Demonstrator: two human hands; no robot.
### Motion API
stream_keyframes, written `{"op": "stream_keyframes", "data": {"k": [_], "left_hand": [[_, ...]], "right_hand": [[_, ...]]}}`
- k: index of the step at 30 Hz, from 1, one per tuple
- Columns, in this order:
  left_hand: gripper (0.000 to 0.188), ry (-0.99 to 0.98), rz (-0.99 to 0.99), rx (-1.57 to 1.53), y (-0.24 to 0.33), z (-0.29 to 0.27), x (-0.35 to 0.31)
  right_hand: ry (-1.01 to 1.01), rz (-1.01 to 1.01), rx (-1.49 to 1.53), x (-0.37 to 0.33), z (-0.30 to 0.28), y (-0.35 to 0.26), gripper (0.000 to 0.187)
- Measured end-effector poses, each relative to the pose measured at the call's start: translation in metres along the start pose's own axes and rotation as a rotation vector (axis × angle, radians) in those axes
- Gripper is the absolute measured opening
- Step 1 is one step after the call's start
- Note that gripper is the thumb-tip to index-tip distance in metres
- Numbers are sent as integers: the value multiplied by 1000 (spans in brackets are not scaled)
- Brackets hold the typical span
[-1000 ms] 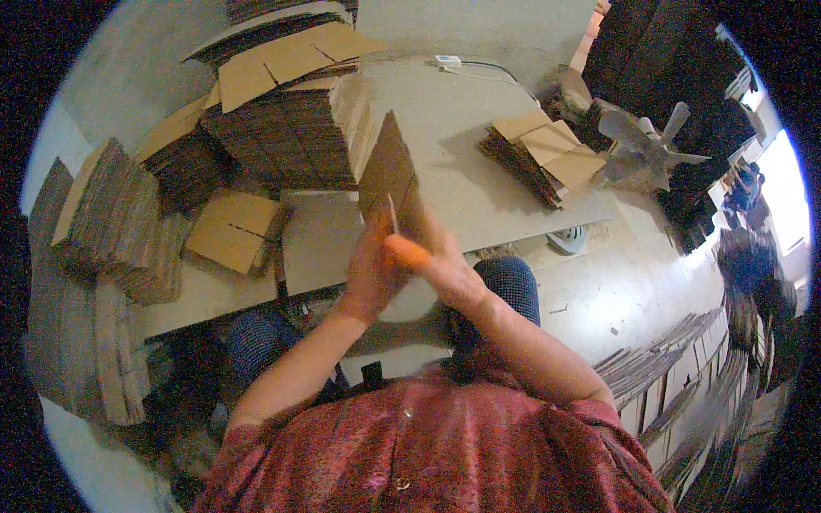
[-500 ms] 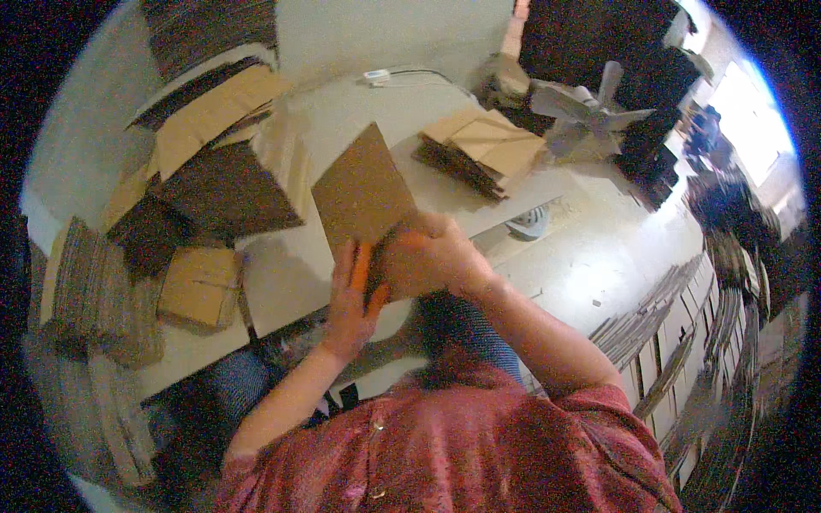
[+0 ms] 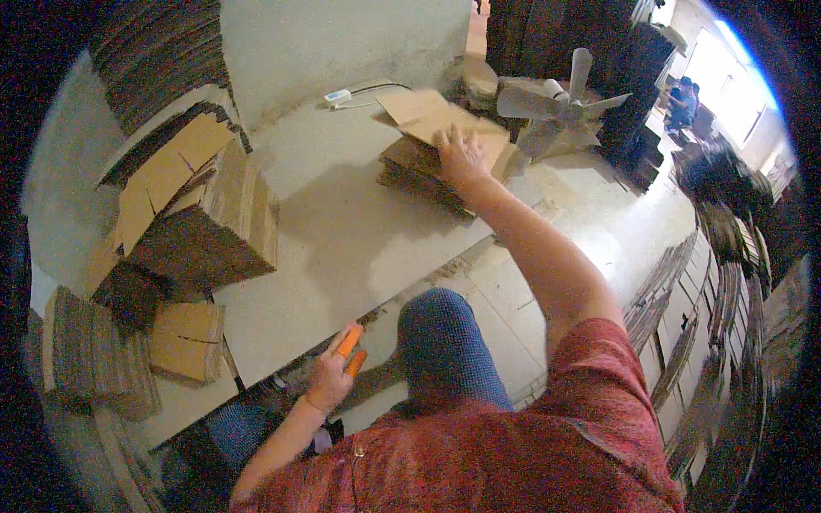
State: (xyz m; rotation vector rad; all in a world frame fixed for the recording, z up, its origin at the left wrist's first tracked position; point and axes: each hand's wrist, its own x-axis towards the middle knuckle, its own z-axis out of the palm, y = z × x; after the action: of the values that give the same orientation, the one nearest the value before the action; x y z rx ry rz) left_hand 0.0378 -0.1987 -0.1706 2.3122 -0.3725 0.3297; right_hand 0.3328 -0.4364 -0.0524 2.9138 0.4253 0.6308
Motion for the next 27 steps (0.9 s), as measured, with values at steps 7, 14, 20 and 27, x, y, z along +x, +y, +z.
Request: {"op": "stream_keyframes", "data": {"k": [7,14,20,27], "left_hand": [[28,82,-26,-37,-4,-26,-9],[32,545,31,362,-7,-143,-19],[64,742,-16,790,-6,-264,32],[63,543,-42,792,-23,-302,65]], "right_hand": [[-375,-80,303,1,62,-6,52],[69,-76,206,-31,46,-17,51],[362,-354,779,-112,34,-88,46],[212,25,1054,-118,29,-72,40]]}}
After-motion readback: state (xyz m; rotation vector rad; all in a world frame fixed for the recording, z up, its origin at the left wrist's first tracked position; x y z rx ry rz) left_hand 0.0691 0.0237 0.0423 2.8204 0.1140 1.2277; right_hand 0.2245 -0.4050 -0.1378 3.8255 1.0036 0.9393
